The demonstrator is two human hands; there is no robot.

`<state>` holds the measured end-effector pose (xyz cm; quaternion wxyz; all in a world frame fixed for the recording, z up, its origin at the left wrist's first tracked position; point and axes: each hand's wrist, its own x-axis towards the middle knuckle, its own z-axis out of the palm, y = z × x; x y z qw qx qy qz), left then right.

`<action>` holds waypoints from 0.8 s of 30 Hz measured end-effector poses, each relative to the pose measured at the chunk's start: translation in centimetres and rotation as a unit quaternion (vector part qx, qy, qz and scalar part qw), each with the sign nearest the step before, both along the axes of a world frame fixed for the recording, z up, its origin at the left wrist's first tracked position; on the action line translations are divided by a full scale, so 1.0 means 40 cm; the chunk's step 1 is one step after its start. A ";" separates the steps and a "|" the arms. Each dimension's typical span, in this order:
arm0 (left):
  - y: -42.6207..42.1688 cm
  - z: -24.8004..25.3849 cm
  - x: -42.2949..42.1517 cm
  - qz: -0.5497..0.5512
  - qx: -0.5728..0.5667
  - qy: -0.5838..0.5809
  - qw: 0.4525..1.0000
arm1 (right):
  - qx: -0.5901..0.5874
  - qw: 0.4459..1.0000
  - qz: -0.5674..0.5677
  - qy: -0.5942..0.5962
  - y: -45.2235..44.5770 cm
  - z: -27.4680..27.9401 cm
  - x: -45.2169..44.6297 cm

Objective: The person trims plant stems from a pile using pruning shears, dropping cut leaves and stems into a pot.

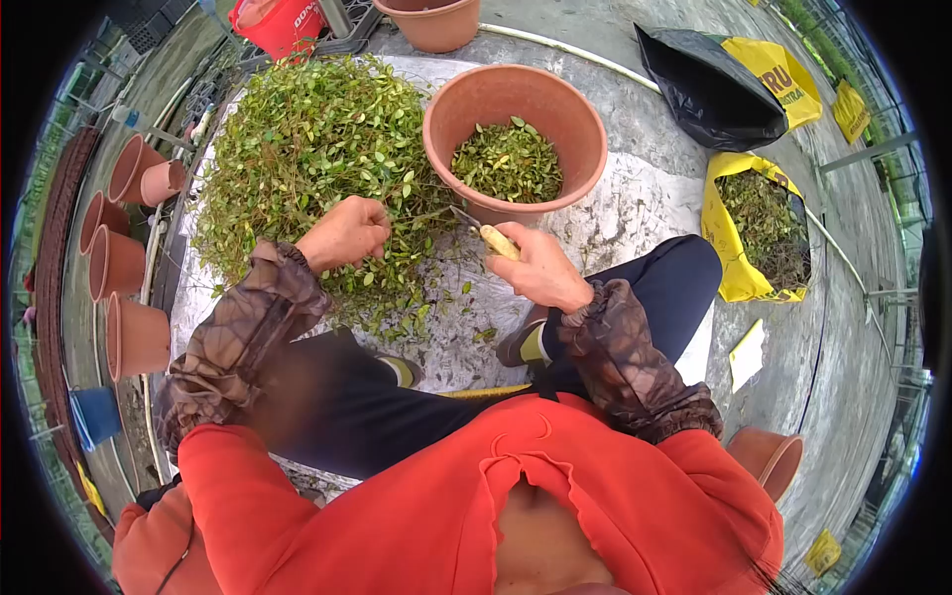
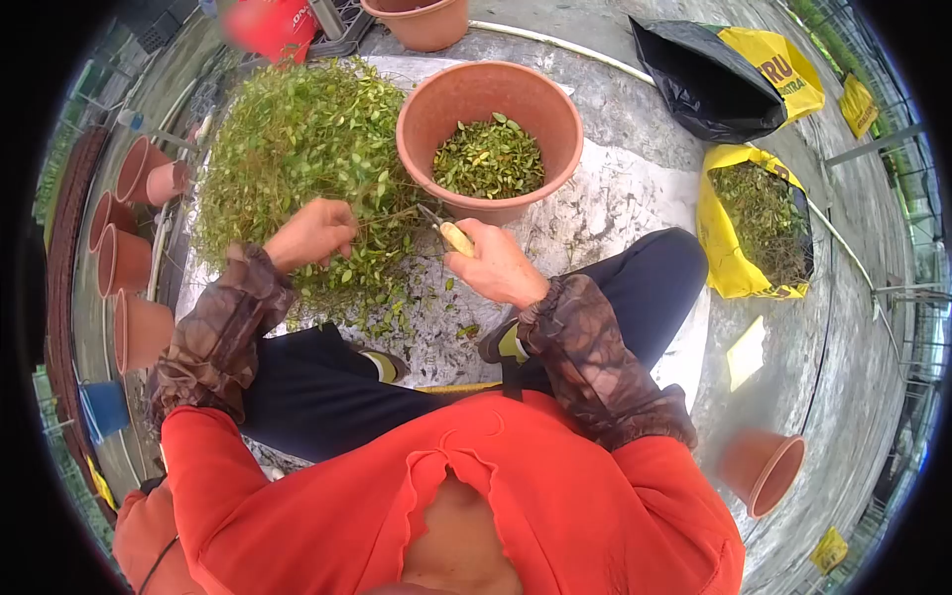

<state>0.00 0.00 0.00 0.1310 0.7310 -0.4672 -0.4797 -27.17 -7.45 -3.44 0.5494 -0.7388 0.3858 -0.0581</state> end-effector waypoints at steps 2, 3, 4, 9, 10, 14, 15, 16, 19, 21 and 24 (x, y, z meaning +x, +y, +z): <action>-0.009 -0.010 0.000 0.016 -0.008 -0.003 1.000 | -0.017 1.000 -0.006 -0.017 -0.002 0.003 -0.011; 0.006 -0.010 0.014 0.019 -0.009 -0.007 1.000 | -0.007 1.000 0.012 -0.025 0.020 0.015 0.003; -0.007 -0.013 0.014 0.019 -0.019 -0.012 1.000 | -0.005 0.999 0.028 -0.033 0.018 0.032 0.007; -0.048 -0.010 -0.034 -0.003 -0.041 0.011 0.999 | 0.001 0.998 0.038 -0.046 0.017 0.044 0.016; -0.056 -0.007 -0.044 -0.010 -0.047 0.011 0.999 | -0.008 0.998 0.021 -0.051 0.016 0.046 0.015; -0.082 -0.017 -0.056 -0.047 -0.113 0.001 0.993 | -0.037 0.997 -0.040 -0.059 -0.009 0.047 0.000; -0.092 -0.020 -0.051 -0.063 -0.137 -0.008 0.989 | -0.044 0.996 -0.054 -0.058 -0.025 0.041 -0.011; -0.102 -0.019 -0.045 -0.062 -0.130 -0.023 0.989 | -0.050 0.994 -0.081 -0.058 -0.047 0.019 -0.024; -0.121 -0.023 -0.032 -0.067 -0.120 -0.057 0.989 | -0.106 0.986 -0.120 -0.039 -0.100 0.009 -0.055; -0.123 -0.039 -0.040 -0.074 -0.160 -0.059 0.982 | -0.129 0.984 -0.121 -0.013 -0.119 0.008 -0.063; -0.125 -0.048 -0.062 -0.032 -0.107 -0.006 0.994 | -0.180 0.977 -0.109 0.015 -0.138 -0.015 -0.068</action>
